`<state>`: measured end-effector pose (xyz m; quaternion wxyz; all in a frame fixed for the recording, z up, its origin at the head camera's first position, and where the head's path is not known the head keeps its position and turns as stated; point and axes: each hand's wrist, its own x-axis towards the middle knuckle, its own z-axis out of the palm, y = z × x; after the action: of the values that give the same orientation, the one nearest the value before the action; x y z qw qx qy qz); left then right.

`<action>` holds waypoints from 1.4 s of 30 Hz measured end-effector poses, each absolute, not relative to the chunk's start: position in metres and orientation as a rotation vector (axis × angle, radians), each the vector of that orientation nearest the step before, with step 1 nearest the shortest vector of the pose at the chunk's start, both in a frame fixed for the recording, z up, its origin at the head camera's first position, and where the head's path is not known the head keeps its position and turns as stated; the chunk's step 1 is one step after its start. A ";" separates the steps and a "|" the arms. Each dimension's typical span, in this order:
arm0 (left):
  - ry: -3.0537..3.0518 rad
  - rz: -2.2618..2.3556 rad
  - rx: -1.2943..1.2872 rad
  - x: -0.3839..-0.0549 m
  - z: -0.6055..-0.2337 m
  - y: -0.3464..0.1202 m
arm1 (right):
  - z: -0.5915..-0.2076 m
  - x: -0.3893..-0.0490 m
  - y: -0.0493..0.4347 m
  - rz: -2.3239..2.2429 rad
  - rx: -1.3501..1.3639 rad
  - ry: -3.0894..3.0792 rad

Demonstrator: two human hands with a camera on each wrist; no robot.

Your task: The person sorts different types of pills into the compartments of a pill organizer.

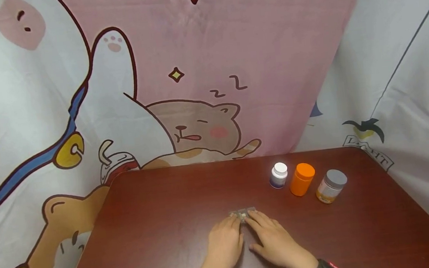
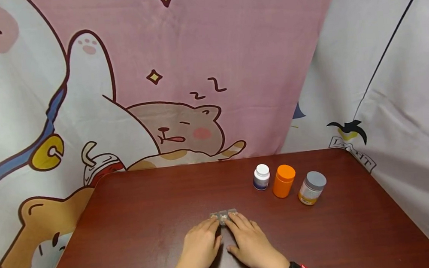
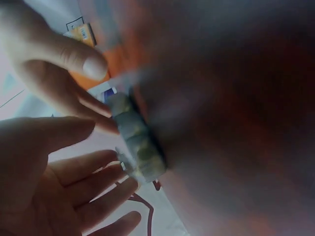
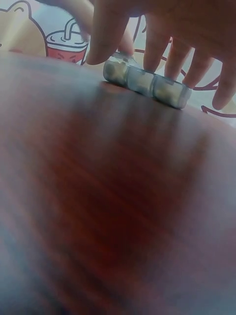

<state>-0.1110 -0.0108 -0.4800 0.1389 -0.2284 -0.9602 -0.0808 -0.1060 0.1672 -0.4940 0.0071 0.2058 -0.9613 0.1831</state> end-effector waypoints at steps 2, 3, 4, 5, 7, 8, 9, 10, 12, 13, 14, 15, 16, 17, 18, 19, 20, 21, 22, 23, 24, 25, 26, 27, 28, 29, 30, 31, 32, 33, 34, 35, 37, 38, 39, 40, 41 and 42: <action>-2.762 -0.204 -0.649 -0.110 -0.484 -0.010 | -0.494 -0.106 0.167 0.570 0.642 -3.003; -2.757 -0.190 -0.647 -0.109 -0.486 -0.010 | -0.494 -0.106 0.167 0.567 0.642 -3.004; -2.752 -0.170 -0.652 -0.109 -0.487 -0.010 | -0.493 -0.106 0.167 0.573 0.642 -3.004; -2.745 -0.150 -0.659 -0.109 -0.488 -0.010 | -0.493 -0.106 0.167 0.576 0.643 -3.004; -2.733 -0.122 -0.673 -0.108 -0.489 -0.009 | -0.493 -0.107 0.167 0.579 0.644 -3.005; -2.729 -0.118 -0.678 -0.108 -0.488 -0.009 | -0.493 -0.107 0.167 0.585 0.646 -3.004; -2.725 -0.110 -0.682 -0.108 -0.488 -0.009 | -0.493 -0.107 0.167 0.586 0.647 -3.004; -2.726 -0.107 -0.685 -0.108 -0.488 -0.008 | -0.492 -0.107 0.167 0.588 0.649 -3.002; -2.734 -0.085 -0.690 -0.106 -0.487 -0.007 | -0.491 -0.107 0.166 0.583 0.651 -3.004; -2.744 -0.053 -0.697 -0.106 -0.488 -0.006 | -0.491 -0.107 0.166 0.581 0.651 -3.007; -2.754 -0.023 -0.704 -0.105 -0.488 -0.005 | -0.491 -0.106 0.166 0.580 0.650 -3.010; -2.760 0.007 -0.709 -0.104 -0.488 -0.004 | -0.491 -0.106 0.166 0.580 0.648 -3.014; -2.766 0.030 -0.713 -0.103 -0.489 -0.003 | -0.491 -0.106 0.166 0.580 0.646 -3.017; -2.765 0.052 -0.714 -0.103 -0.489 -0.003 | -0.491 -0.106 0.166 0.580 0.644 -3.021; -2.767 0.051 -0.713 -0.102 -0.488 -0.002 | -0.491 -0.106 0.166 0.585 0.645 -3.021; -2.768 0.048 -0.707 -0.101 -0.488 -0.002 | -0.491 -0.106 0.166 0.587 0.646 -3.022; -2.769 0.009 -0.694 -0.101 -0.488 -0.002 | -0.491 -0.106 0.165 0.590 0.646 -3.023; -2.775 -0.038 -0.679 -0.100 -0.487 -0.002 | -0.491 -0.106 0.165 0.590 0.648 -3.024; -2.788 -0.098 -0.665 -0.100 -0.487 -0.003 | -0.492 -0.106 0.165 0.591 0.649 -3.026; -2.804 -0.170 -0.645 -0.099 -0.487 -0.004 | -0.492 -0.106 0.165 0.592 0.649 -3.028; -2.822 -0.238 -0.615 -0.098 -0.487 -0.005 | -0.492 -0.107 0.165 0.590 0.648 -3.030; -2.839 -0.297 -0.582 -0.097 -0.487 -0.006 | -0.491 -0.107 0.165 0.589 0.645 -3.032; -2.854 -0.356 -0.547 -0.096 -0.487 -0.007 | -0.491 -0.107 0.165 0.585 0.642 -3.034; -2.870 -0.401 -0.511 -0.095 -0.487 -0.007 | -0.491 -0.107 0.165 0.579 0.640 -3.033; -2.886 -0.430 -0.478 -0.094 -0.487 -0.008 | -0.491 -0.107 0.166 0.582 0.639 -3.030; -2.898 -0.450 -0.449 -0.093 -0.487 -0.008 | -0.492 -0.107 0.166 0.579 0.639 -3.027; -2.911 -0.456 -0.428 -0.092 -0.488 -0.008 | -0.492 -0.107 0.166 0.575 0.640 -3.025; -2.925 -0.468 -0.420 -0.092 -0.488 -0.008 | -0.492 -0.107 0.166 0.568 0.642 -3.022; -2.939 -0.482 -0.416 -0.092 -0.488 -0.009 | -0.492 -0.108 0.166 0.564 0.642 -3.020; -2.954 -0.496 -0.414 -0.092 -0.488 -0.009 | -0.492 -0.108 0.166 0.565 0.642 -3.022; -2.965 -0.512 -0.414 -0.092 -0.488 -0.009 | -0.492 -0.108 0.166 0.571 0.641 -3.022; -2.971 -0.528 -0.417 -0.092 -0.488 -0.009 | -0.492 -0.108 0.166 0.572 0.636 -3.029; -2.974 -0.553 -0.419 -0.093 -0.487 -0.009 | -0.491 -0.108 0.166 0.571 0.631 -3.041; -2.972 -0.562 -0.418 -0.093 -0.486 -0.009 | -0.491 -0.108 0.166 0.577 0.627 -3.049; -2.968 -0.567 -0.417 -0.093 -0.486 -0.009 | -0.491 -0.109 0.165 0.582 0.628 -3.051; -2.962 -0.571 -0.416 -0.093 -0.486 -0.009 | -0.491 -0.109 0.165 0.583 0.629 -3.054; -2.957 -0.572 -0.418 -0.093 -0.486 -0.009 | -0.491 -0.109 0.165 0.581 0.629 -3.058; -2.955 -0.575 -0.418 -0.093 -0.486 -0.009 | -0.491 -0.109 0.165 0.576 0.629 -3.060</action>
<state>-0.0930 -0.0088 -0.4855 0.0510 -0.1375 -0.9710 -0.1889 -0.1093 0.1650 -0.4909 -0.0175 0.1981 -0.9631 0.1813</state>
